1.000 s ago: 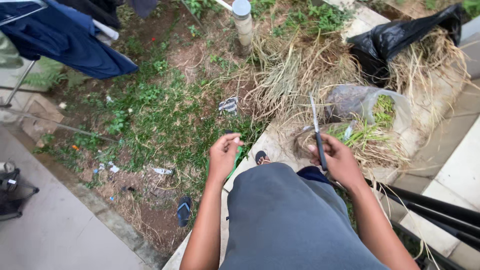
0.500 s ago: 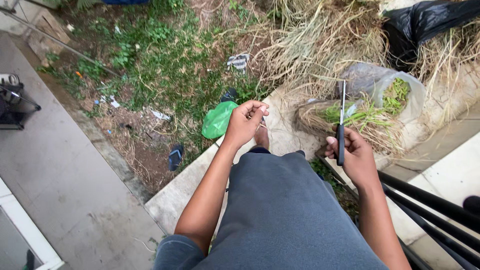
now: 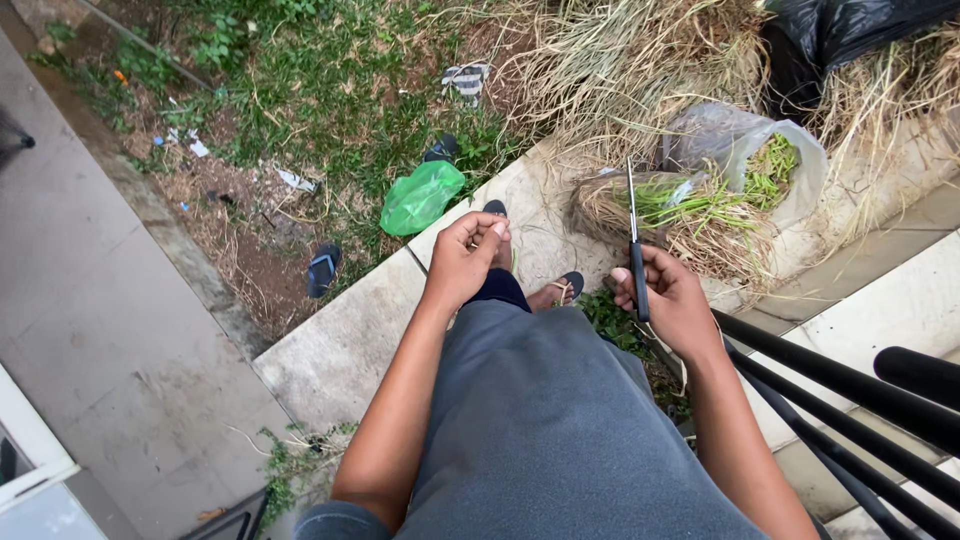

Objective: The person uses scissors to cut long green stalks of grass and places them into a clear plastic bag.

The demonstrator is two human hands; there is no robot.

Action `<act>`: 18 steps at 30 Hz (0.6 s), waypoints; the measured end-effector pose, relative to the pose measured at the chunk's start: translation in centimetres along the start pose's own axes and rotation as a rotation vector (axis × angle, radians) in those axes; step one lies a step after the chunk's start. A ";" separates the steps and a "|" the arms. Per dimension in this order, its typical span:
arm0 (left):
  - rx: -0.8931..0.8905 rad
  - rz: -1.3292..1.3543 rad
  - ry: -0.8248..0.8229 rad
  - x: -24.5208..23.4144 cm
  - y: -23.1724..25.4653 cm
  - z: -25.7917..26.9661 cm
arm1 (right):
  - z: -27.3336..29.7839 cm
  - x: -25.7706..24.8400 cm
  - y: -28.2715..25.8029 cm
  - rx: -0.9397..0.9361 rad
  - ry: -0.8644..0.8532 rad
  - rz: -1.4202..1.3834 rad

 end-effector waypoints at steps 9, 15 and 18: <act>-0.180 0.177 0.128 -5.7 -2.7 2.9 | 0.2 3.1 -1.4 0.032 -0.015 0.102; -0.060 0.058 0.288 -13.7 -3.6 4.7 | -1.2 7.5 -2.2 0.008 -0.100 0.179; -0.057 0.062 0.374 -18.3 -4.7 6.1 | -2.2 10.5 -2.5 0.008 -0.126 0.184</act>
Point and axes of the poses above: each hand's wrist, its own z-axis away from the middle knuckle, its own x-axis out of the palm, y = z × x, the point moved 10 cm from there along -z, towards the middle knuckle, and after that the axes turned 1 degree about -x, right-handed, at the moved point
